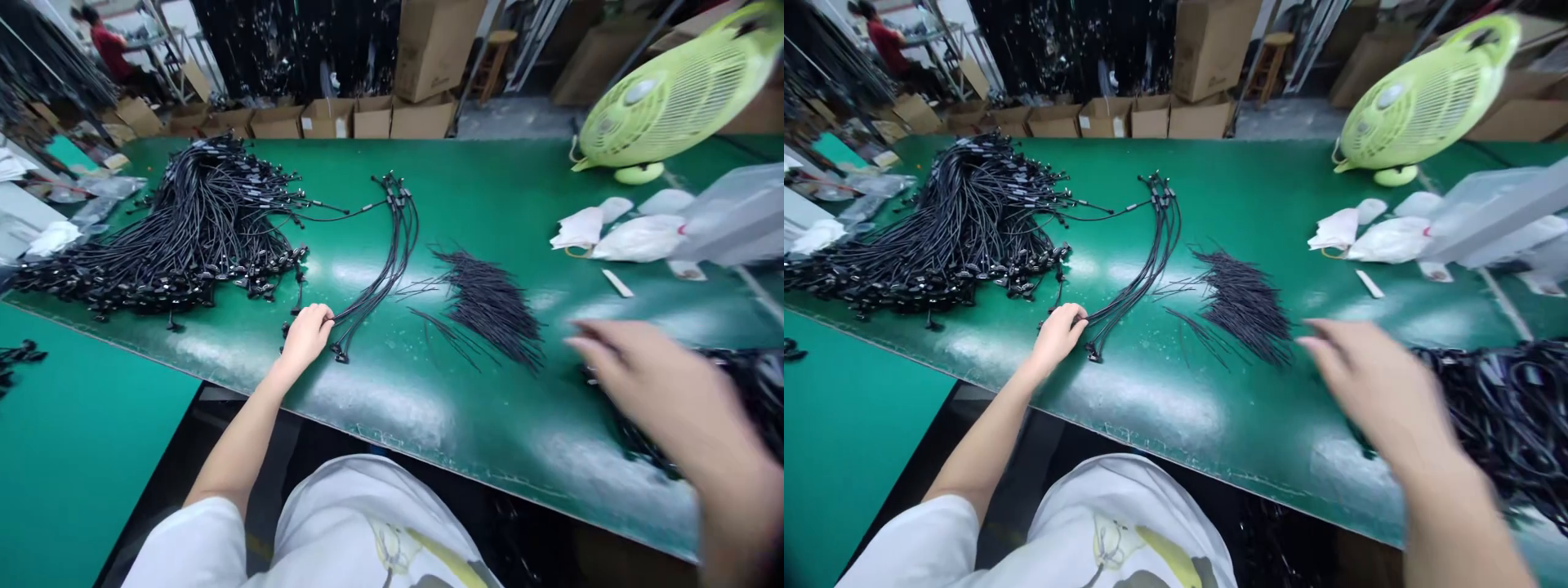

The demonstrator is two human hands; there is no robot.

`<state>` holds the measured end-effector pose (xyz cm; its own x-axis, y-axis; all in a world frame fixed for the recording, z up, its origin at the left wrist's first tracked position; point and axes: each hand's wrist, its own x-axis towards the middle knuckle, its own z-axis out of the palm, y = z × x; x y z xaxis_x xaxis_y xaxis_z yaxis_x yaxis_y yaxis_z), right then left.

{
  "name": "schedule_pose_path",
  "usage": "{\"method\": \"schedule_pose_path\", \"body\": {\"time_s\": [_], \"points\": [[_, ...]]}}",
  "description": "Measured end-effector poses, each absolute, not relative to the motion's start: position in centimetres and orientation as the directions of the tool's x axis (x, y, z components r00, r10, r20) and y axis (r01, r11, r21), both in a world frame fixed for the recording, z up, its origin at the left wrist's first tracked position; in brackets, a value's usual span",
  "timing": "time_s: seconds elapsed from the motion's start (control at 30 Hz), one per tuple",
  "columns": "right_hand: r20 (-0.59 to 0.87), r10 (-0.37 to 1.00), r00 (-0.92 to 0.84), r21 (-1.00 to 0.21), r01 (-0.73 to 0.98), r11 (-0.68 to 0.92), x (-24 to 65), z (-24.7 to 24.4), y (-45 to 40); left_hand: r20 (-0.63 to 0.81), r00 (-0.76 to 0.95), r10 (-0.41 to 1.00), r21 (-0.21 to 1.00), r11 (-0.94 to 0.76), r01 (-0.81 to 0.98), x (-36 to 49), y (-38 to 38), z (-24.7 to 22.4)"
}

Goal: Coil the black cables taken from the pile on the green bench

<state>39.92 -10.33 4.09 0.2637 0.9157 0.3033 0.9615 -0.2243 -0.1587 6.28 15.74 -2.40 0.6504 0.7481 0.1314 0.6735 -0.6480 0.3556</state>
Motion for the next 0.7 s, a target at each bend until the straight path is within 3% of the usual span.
{"method": "schedule_pose_path", "body": {"time_s": [0.07,0.2,0.27,0.4,0.5,0.6,0.7], "points": [[0.272,0.947,0.171,-0.251,0.963,-0.102,35.3,3.8,-5.7,0.176,0.652,0.738,0.486,-0.641,0.595,6.6,14.6,-1.3],[0.228,0.971,-0.067,-0.275,0.953,0.130,28.7,3.4,5.5,0.216,0.736,0.642,0.657,-0.653,0.377,6.0,11.8,1.8],[0.202,0.979,-0.002,-0.298,0.952,0.064,29.2,4.5,10.5,0.197,0.675,0.711,0.715,-0.575,0.398,4.4,11.4,2.9],[0.378,0.914,0.148,-0.308,0.951,-0.027,36.4,10.0,15.8,0.021,0.482,0.876,0.835,-0.281,0.474,-0.7,12.4,3.0],[0.517,0.821,0.242,-0.333,0.940,-0.068,41.7,14.4,15.6,-0.126,0.437,0.890,0.972,0.024,0.233,-4.1,12.9,2.0],[0.567,0.810,0.150,-0.200,0.979,-0.042,43.6,16.4,13.2,-0.174,0.427,0.887,0.948,0.268,-0.171,-5.5,12.8,1.5],[0.481,0.877,0.012,0.008,1.000,-0.018,42.2,14.6,9.1,-0.205,0.431,0.879,0.858,0.373,-0.353,-4.9,12.7,1.9]]}}
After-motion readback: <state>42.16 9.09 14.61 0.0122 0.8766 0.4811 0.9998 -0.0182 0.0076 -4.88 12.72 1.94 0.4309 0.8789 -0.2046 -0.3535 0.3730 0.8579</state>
